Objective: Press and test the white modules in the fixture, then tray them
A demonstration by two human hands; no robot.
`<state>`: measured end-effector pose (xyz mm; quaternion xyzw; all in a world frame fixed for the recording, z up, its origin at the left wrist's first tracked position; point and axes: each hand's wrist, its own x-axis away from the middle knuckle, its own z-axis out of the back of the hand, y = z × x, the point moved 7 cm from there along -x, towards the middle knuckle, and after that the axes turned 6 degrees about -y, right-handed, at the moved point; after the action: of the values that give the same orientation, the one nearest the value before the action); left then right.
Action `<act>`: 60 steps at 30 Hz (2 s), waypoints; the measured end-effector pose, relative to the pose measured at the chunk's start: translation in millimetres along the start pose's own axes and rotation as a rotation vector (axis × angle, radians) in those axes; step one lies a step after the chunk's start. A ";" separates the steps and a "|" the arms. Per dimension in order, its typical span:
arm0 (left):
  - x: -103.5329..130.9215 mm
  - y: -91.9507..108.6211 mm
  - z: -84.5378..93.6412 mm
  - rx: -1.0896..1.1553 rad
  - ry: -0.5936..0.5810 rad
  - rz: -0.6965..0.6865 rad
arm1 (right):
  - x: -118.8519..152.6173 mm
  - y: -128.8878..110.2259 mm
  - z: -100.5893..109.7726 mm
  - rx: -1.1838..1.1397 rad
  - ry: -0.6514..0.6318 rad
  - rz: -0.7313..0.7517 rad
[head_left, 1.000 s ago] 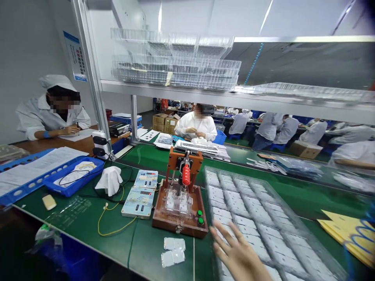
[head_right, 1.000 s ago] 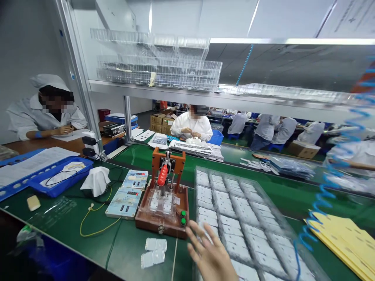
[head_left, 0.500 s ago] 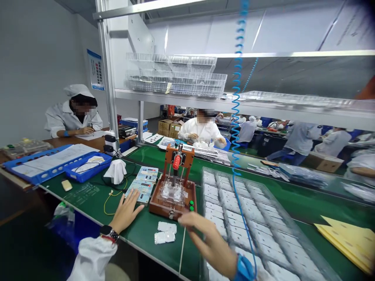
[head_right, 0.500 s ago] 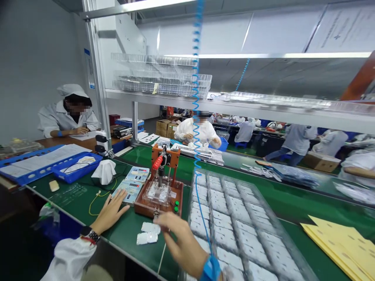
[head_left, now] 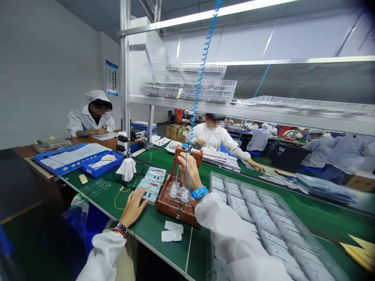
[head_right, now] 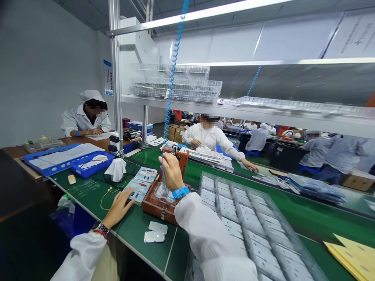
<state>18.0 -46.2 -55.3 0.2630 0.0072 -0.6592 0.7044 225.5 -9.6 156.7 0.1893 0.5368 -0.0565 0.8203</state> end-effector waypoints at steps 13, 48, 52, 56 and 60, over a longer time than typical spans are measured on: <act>-0.3 -0.3 -0.2 0.046 -0.006 -0.017 | -75.5 53.8 28.5 -0.289 0.073 -0.439; -97.1 129.9 14.6 0.113 -0.398 -0.824 | 126.4 19.7 -34.1 -0.098 -1.021 -0.449; -99.2 136.1 17.3 0.079 -0.389 -0.909 | 129.3 25.9 -31.2 -0.146 -0.913 -0.554; -101.0 138.2 19.3 0.056 -0.357 -0.923 | 132.6 22.9 -13.6 -0.145 -0.801 -0.661; -101.4 138.3 22.1 0.050 -0.313 -0.966 | 139.1 20.0 22.8 -0.097 -0.786 -0.775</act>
<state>126.3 38.2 49.9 0.1446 0.0068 -0.9412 0.3051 309.1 15.7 44.3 -0.0952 0.2227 -0.3959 0.8858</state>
